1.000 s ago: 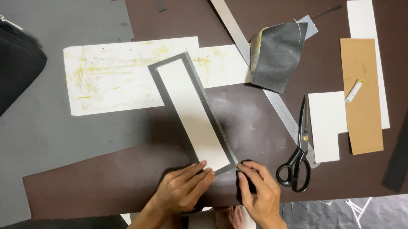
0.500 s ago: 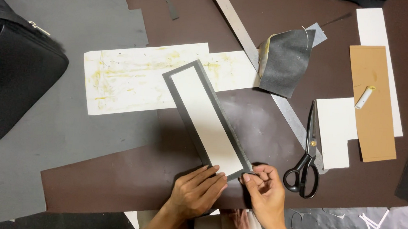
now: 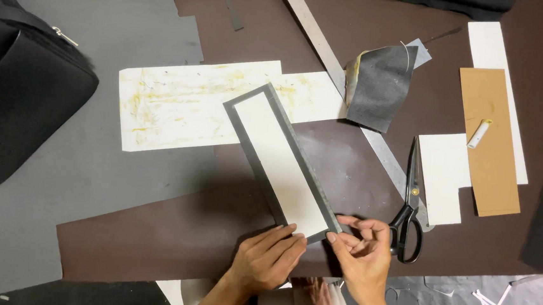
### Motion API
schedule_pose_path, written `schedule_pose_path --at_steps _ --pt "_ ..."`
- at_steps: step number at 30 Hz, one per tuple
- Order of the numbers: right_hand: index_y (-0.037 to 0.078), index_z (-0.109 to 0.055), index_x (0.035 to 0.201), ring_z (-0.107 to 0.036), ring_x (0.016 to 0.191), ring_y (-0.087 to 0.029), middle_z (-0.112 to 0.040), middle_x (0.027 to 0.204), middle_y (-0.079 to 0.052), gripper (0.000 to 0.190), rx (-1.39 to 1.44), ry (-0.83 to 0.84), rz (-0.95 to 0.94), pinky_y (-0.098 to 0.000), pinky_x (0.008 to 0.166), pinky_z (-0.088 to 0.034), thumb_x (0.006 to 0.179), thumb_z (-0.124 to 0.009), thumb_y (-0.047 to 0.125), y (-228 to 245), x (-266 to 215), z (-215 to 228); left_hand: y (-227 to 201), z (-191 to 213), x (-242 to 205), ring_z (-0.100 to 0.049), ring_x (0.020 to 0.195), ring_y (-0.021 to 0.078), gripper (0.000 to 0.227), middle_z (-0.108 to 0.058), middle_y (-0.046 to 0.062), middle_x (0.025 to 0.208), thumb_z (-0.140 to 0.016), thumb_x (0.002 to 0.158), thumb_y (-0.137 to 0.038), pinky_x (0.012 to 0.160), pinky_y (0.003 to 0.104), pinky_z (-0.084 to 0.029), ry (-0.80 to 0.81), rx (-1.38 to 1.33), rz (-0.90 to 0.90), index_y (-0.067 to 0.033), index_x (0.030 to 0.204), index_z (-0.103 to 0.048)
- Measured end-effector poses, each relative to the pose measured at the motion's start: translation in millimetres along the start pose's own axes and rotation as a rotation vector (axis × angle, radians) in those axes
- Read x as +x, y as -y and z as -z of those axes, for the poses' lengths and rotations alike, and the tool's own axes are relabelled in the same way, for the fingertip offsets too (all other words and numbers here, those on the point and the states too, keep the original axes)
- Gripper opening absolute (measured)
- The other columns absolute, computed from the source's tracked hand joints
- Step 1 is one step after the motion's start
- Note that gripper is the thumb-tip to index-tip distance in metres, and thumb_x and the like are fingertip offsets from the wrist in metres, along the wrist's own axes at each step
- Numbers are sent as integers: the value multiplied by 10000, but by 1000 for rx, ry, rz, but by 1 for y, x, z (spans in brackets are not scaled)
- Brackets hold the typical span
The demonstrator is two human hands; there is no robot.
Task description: Assembling a leather component by applying glue, folding edges over a template, and trimming with scissors
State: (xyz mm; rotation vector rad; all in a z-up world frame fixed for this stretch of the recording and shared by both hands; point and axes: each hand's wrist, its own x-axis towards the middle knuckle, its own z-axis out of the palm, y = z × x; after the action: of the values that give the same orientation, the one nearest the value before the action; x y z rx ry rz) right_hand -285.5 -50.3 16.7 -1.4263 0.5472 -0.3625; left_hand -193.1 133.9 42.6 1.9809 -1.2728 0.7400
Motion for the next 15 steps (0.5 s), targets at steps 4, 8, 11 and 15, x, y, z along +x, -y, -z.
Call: schedule_pose_path --at_steps 4,8,11,15 --pt "68 -415 1186 -758 735 -272 -674 1244 -316 260 86 62 134 -386 741 -693 987 -578 106 2 9 10 0 21 17 -787 893 263 92 -771 81 906 -637 971 -12 741 311 -666 -39 -93 -20 -20 950 -727" --pt "23 -448 1262 -738 871 -329 -661 1279 -275 292 80 -16 57 -384 757 -633 1028 -509 187 15 30 8 -12 71 69 -840 806 237 30 -800 91 892 -753 853 -17 720 282 -717 -212 -308 384 -1 875 -740" --pt "14 -475 1278 -726 991 -340 -647 1315 -268 325 131 15 -37 -400 853 -610 1014 -508 201 22 45 0 -28 108 96 -851 742 231 164 -810 125 823 -770 756 21 715 300 -739 -459 -535 839 -11 917 -763" --pt "36 -483 1385 -618 1295 -385 -596 1455 -272 609 354 194 -176 -495 1093 -487 939 -516 450 26 56 -8 16 124 13 -764 851 200 510 -763 222 966 -785 774 -18 845 216 -557 -878 -1026 1032 102 1244 -629"
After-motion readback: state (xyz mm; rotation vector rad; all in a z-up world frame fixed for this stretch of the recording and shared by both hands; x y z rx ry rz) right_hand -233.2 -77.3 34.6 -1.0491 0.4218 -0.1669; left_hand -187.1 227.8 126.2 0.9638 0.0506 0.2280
